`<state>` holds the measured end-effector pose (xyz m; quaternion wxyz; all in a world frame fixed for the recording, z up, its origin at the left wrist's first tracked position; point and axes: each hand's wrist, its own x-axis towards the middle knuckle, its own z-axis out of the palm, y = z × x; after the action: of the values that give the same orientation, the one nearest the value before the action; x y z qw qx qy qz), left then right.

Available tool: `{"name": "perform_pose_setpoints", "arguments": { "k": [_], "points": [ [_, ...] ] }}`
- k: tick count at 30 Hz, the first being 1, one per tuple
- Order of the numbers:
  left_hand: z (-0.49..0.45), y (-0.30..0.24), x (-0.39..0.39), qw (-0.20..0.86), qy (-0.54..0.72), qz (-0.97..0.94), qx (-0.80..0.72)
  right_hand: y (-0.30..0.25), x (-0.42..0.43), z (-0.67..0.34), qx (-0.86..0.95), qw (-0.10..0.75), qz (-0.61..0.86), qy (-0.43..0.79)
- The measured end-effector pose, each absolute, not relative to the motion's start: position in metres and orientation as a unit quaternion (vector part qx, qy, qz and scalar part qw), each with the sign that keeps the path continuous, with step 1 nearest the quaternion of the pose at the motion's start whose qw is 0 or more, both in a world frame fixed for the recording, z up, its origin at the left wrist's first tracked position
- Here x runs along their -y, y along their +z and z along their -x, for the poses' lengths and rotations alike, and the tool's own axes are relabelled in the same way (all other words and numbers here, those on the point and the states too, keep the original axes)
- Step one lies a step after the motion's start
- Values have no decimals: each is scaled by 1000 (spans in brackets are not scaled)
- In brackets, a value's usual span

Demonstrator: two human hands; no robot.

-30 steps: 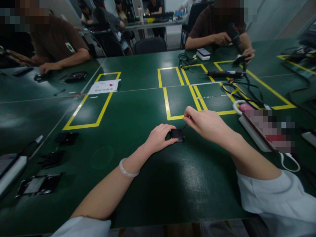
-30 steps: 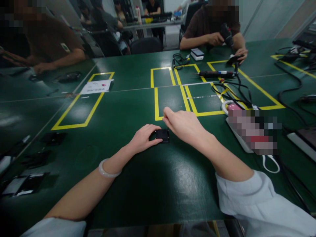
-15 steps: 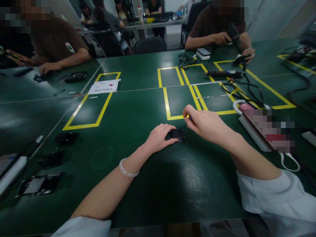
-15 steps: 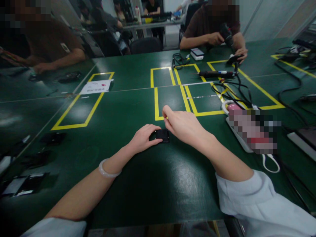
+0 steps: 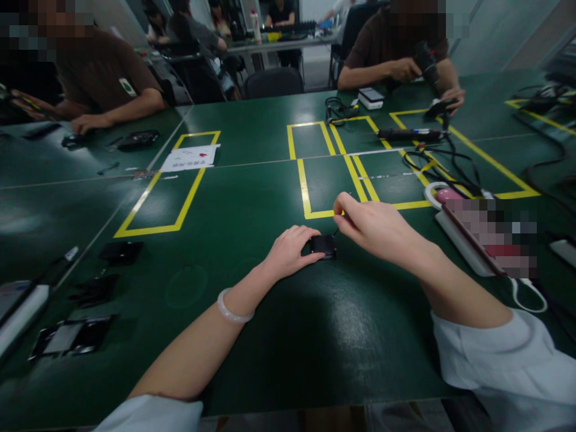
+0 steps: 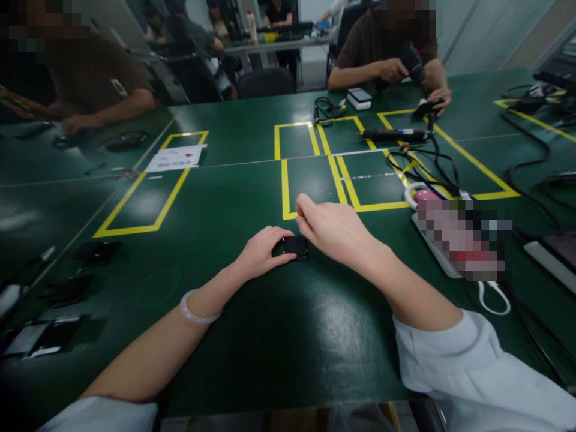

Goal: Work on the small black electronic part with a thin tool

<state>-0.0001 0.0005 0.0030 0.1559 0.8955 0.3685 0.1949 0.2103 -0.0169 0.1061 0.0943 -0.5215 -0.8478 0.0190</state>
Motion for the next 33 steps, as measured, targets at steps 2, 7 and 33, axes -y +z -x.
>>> {"name": "perform_pose_setpoints", "arguments": {
  "k": [2,7,33],
  "points": [
    [0,3,-1,155,194,-896,-368,106,16,-210,848,83,524,7],
    [0,3,-1,156,200,-894,-370,105,16,-211,846,83,527,22],
    [0,2,-1,163,200,-892,-370,106,16,-212,836,77,543,-13]
  ]
}}
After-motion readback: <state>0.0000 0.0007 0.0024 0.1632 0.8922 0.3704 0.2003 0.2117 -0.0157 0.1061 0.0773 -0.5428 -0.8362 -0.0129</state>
